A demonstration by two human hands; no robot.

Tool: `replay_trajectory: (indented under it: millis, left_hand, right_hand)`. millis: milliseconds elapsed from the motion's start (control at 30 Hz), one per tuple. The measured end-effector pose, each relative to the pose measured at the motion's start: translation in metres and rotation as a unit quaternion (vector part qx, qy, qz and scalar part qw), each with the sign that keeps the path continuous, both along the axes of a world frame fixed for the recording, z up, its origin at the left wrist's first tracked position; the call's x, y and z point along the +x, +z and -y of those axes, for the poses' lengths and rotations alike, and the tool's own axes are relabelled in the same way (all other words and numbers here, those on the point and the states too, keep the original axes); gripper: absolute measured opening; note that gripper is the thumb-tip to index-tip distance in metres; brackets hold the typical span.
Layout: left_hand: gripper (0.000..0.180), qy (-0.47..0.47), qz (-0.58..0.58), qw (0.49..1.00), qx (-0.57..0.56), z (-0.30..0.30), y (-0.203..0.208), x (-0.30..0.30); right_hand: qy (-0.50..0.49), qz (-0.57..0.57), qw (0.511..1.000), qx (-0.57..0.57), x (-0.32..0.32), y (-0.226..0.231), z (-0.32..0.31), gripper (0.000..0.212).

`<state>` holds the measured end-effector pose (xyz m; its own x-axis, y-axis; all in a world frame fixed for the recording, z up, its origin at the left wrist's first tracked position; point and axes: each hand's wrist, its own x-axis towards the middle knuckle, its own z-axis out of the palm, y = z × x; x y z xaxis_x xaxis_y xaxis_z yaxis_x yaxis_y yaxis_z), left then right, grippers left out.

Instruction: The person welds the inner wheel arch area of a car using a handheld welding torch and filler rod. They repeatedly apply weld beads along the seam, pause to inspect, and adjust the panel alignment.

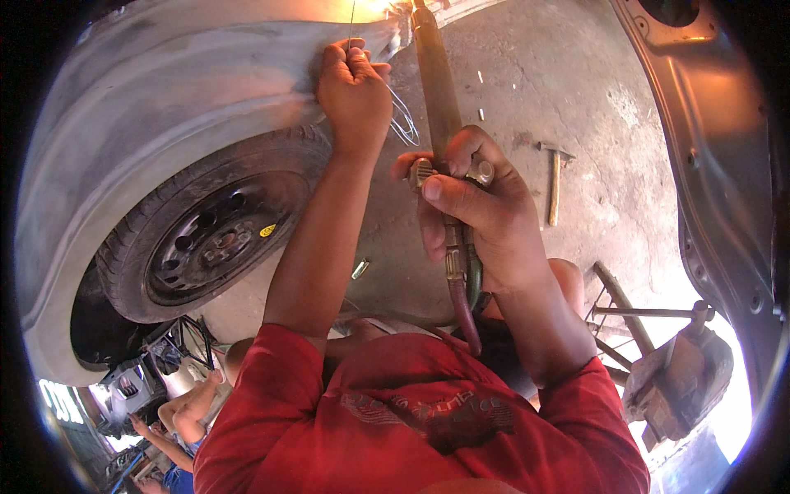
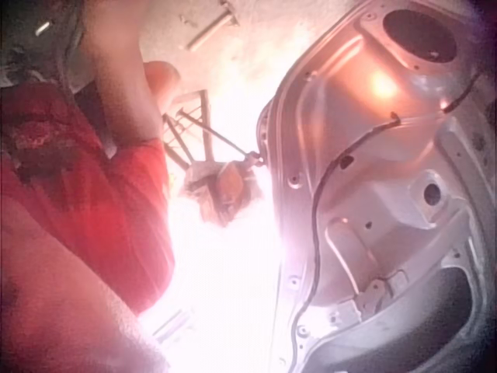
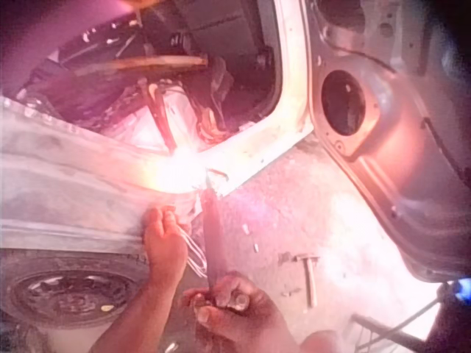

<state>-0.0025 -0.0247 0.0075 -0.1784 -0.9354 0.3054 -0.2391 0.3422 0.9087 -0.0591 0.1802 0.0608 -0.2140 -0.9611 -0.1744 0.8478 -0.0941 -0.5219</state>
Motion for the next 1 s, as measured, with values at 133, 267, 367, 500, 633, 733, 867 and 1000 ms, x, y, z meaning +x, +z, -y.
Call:
replay_trajectory:
  millis: [133, 267, 367, 500, 633, 733, 867, 1000]
  left_hand:
    - [0.019, 0.011, -0.006, 1.000, 0.015, 0.007, -0.002, -0.001]
    - [0.019, 0.000, -0.015, 1.000, 0.002, 0.010, -0.007, -0.001]
    - [0.019, -0.001, -0.006, 1.000, -0.001, 0.008, -0.007, -0.001]
    - [0.019, 0.000, -0.005, 1.000, -0.007, 0.007, -0.004, -0.001]
    - [0.019, 0.005, 0.004, 1.000, -0.013, 0.005, -0.002, -0.002]
    - [0.019, 0.001, 0.007, 1.000, -0.028, 0.005, -0.003, -0.002]
    - [0.019, 0.007, 0.006, 1.000, -0.026, 0.009, -0.006, -0.001]
    - [0.019, 0.005, -0.001, 1.000, -0.020, 0.007, -0.005, -0.003]
  right_hand:
    - [-0.002, 0.016, 1.000, -0.023, 0.001, -0.004, 0.007, 0.022]
    - [-0.006, 0.016, 0.999, -0.037, 0.001, -0.006, 0.011, 0.022]
    - [-0.007, 0.014, 0.999, -0.037, 0.001, -0.008, 0.014, 0.023]
    - [0.023, 0.030, 0.998, -0.059, -0.003, -0.014, 0.016, 0.022]
    - [0.020, 0.019, 0.998, -0.058, -0.003, -0.014, 0.017, 0.022]
    - [0.019, 0.012, 0.998, -0.050, -0.003, -0.014, 0.017, 0.021]
    - [0.022, 0.009, 0.998, -0.050, -0.004, -0.013, 0.018, 0.021]
    - [-0.009, 0.017, 0.999, -0.048, 0.000, -0.012, 0.018, 0.023]
